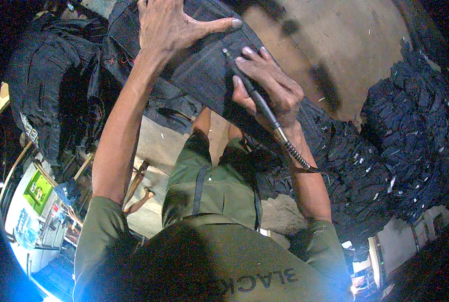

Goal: The person repeatedly picks up black garments from a pile, places them on a wooden board, and uses a handheld marker to make marks on the fabric. After marking, the garment is set aside and another is picked up. The process is repeated multiple times.

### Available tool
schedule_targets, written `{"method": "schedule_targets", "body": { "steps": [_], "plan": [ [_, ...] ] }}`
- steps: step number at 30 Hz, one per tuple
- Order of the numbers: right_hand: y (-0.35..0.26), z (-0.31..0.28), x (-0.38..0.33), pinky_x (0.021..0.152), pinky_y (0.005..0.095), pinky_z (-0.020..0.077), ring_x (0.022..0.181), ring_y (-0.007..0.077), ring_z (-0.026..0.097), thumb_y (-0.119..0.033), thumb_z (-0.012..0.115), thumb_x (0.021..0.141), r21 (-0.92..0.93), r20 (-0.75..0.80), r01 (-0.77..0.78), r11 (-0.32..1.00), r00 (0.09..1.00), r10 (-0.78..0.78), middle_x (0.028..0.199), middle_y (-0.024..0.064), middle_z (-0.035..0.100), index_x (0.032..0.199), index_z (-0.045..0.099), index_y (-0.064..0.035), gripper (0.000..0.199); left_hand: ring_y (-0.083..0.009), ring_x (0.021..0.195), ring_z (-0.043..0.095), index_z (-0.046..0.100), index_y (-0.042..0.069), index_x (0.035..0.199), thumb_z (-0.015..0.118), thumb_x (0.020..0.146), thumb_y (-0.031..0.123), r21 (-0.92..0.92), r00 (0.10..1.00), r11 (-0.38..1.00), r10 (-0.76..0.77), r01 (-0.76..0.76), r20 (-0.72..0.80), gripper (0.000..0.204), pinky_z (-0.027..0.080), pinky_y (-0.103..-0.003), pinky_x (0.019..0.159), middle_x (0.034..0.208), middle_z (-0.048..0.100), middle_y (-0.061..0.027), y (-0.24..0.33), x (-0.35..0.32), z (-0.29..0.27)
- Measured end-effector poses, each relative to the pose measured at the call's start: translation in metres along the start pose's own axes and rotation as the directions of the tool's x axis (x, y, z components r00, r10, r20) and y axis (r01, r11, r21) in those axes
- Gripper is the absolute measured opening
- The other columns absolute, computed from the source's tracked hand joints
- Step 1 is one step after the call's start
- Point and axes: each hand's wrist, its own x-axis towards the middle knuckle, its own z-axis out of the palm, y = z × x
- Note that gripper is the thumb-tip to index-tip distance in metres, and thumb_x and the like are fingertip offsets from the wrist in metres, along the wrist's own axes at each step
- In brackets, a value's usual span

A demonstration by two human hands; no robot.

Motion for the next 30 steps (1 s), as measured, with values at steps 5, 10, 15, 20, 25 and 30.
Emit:
{"method": "schedule_targets", "body": {
  "steps": [5, 10, 15, 20, 25, 30],
  "plan": [
    [0.0007, -0.0015, -0.001, 0.113, 0.0523, 0.0539, 0.116, 0.0311, 0.077, -0.005, 0.083, 0.083, 0.034, 0.053, 0.024, 0.999, 0.998, -0.026, 0.11, 0.014, 0.082, 0.108, 0.08, -0.0013, 0.026, -0.039, 0.151, 0.04, 0.066, 0.004, 0.128, 0.087, 0.066, 0.074, -0.001, 1.0, 1.0, 0.017, -0.017, -0.021, 0.096, 0.025, -0.055, 0.126, 0.148, 0.054, -0.0191, 0.0, -0.0003, -0.0006],
    [0.0016, -0.0015, -0.0007, 0.11, 0.0524, 0.0566, 0.114, 0.0309, 0.078, -0.005, 0.083, 0.083, -0.019, 0.026, 0.031, 0.999, 0.999, -0.031, 0.11, 0.0152, 0.082, 0.108, 0.08, -0.0007, 0.026, -0.0389, 0.15, 0.04, 0.066, 0.004, 0.127, 0.087, 0.066, 0.075, 0.014, 0.998, 0.999, 0.039, -0.039, -0.04, 0.096, 0.026, -0.055, 0.125, 0.147, 0.055, -0.0189, -0.0014, -0.0003, 0.0008],
    [0.0006, -0.003, -0.0014, 0.109, 0.0533, 0.0565, 0.112, 0.0308, 0.078, -0.004, 0.082, 0.082, -0.027, -0.019, 0.011, 1.0, 1.0, -0.011, 0.109, 0.0153, 0.082, 0.107, 0.08, -0.001, 0.025, -0.0389, 0.15, 0.04, 0.066, 0.004, 0.127, 0.087, 0.066, 0.075, 0.002, 1.0, 1.0, 0.023, -0.023, -0.02, 0.096, 0.026, -0.055, 0.125, 0.147, 0.055, -0.0191, -0.0013, 0.0, 0.0003],
    [-0.0003, -0.0034, -0.0017, 0.11, 0.0521, 0.0564, 0.112, 0.0307, 0.078, -0.003, 0.082, 0.081, -0.006, -0.004, 0.004, 1.0, 1.0, -0.004, 0.107, 0.015, 0.082, 0.106, 0.08, -0.001, 0.025, -0.039, 0.15, 0.04, 0.066, 0.004, 0.127, 0.087, 0.065, 0.076, -0.002, 0.999, 1.0, 0.024, -0.025, -0.026, 0.097, 0.026, -0.055, 0.126, 0.147, 0.055, -0.0192, -0.0002, 0.0007, -0.0007],
    [-0.0035, -0.0044, -0.0024, 0.113, 0.0555, 0.0527, 0.115, 0.0356, 0.076, -0.002, 0.076, 0.087, -0.012, -0.025, -0.036, 0.999, 0.999, 0.036, 0.109, 0.0192, 0.08, 0.109, 0.078, 0.0042, 0.023, -0.0387, 0.151, 0.04, 0.066, 0.004, 0.127, 0.087, 0.065, 0.076, 0.03, 1.0, 0.999, 0.01, -0.009, -0.007, 0.097, 0.026, -0.054, 0.126, 0.148, 0.054, -0.0189, -0.001, 0.0007, 0.0008],
    [-0.0041, -0.0065, -0.0026, 0.112, 0.0556, 0.0532, 0.113, 0.036, 0.077, -0.002, 0.076, 0.087, 0.024, 0.018, -0.015, 1.0, 1.0, 0.015, 0.108, 0.0199, 0.08, 0.107, 0.078, 0.0048, 0.022, -0.0381, 0.152, 0.039, 0.066, 0.004, 0.128, 0.086, 0.066, 0.077, 0.055, 1.0, 0.998, 0.016, -0.015, -0.014, 0.098, 0.025, -0.054, 0.126, 0.149, 0.054, -0.0187, -0.0017, 0.0006, 0.0021]
  ]
}}
